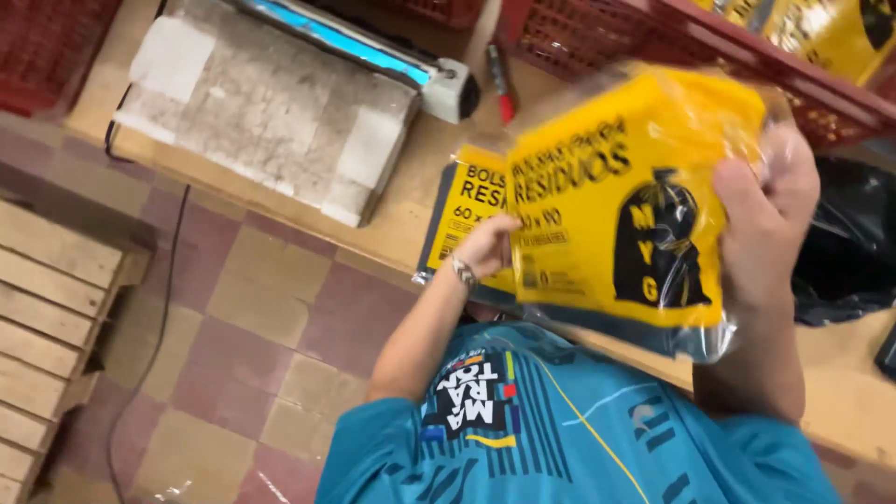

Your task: Packing bundles of plastic bags into larger bags and organizing them in crates

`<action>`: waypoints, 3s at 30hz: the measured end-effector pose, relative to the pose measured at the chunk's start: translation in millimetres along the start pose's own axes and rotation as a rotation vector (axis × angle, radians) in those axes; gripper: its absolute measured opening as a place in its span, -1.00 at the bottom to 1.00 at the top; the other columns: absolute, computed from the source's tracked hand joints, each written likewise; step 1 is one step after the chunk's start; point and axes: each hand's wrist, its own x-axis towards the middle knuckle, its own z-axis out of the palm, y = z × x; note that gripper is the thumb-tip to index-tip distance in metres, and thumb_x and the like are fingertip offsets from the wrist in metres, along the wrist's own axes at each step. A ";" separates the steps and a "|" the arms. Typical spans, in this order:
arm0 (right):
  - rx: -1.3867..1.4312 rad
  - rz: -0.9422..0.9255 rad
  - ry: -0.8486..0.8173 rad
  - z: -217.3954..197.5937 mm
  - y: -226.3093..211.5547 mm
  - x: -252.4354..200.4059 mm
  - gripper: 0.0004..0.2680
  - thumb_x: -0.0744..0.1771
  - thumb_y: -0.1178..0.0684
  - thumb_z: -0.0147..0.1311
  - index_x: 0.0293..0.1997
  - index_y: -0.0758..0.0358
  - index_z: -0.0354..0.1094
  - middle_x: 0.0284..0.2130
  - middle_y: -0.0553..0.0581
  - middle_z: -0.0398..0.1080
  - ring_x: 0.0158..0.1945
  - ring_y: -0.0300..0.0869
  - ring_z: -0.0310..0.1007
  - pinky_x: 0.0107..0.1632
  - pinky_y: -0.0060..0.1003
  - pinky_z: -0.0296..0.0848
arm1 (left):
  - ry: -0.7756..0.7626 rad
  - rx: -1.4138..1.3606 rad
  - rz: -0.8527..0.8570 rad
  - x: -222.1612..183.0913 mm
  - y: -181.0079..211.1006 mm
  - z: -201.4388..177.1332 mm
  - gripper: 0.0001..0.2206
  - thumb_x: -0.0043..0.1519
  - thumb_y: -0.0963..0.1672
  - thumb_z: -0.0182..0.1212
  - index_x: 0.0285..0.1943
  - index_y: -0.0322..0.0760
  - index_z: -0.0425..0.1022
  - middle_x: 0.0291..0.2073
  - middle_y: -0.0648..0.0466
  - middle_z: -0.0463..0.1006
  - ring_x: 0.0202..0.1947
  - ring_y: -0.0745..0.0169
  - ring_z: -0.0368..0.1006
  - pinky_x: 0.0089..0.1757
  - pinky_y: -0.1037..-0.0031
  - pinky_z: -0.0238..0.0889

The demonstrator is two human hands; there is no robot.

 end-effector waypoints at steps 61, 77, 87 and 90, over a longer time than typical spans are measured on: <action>-0.994 0.267 -0.311 -122.0 152.7 286.2 -0.67 0.32 0.09 0.15 0.20 0.38 0.31 0.13 0.38 0.33 0.11 0.13 0.39 0.10 0.01 0.44 | 0.308 2.220 1.304 178.1 208.5 294.1 -0.70 0.12 -0.25 0.13 0.06 -0.31 0.41 -0.06 -0.11 0.47 -0.15 -0.18 0.35 -0.11 0.12 0.33; -0.262 0.604 -0.240 -273.2 145.6 285.8 -0.58 0.42 -0.16 -0.23 0.39 0.28 0.04 0.19 0.28 0.34 0.14 -0.03 0.47 -0.01 -0.22 0.61 | 0.501 2.700 0.819 375.9 252.1 263.1 -0.87 0.30 -0.23 0.05 -0.06 -0.30 0.49 -0.18 -0.10 0.57 -0.16 -0.06 0.49 -0.27 0.25 0.50; -0.610 0.497 0.309 -308.3 175.2 299.5 -0.66 0.34 0.29 0.00 0.27 0.35 0.09 -0.09 0.23 0.38 -0.34 -0.14 0.42 -0.46 -0.26 0.36 | -0.210 2.284 0.419 337.7 125.7 393.0 -0.44 0.11 0.15 0.44 0.05 -0.26 0.39 -0.06 -0.03 0.53 -0.12 0.10 0.37 -0.17 0.33 0.33; -1.074 0.339 0.234 -347.0 179.1 286.9 -0.76 0.38 0.26 0.02 0.14 0.45 0.09 -0.36 0.40 0.39 -0.46 0.26 0.42 -0.53 0.09 0.29 | 0.211 2.279 0.087 372.6 143.4 361.0 -0.49 0.30 -0.10 0.22 0.36 -0.43 0.18 0.30 -0.22 0.28 0.21 -0.30 0.30 0.30 -0.10 0.02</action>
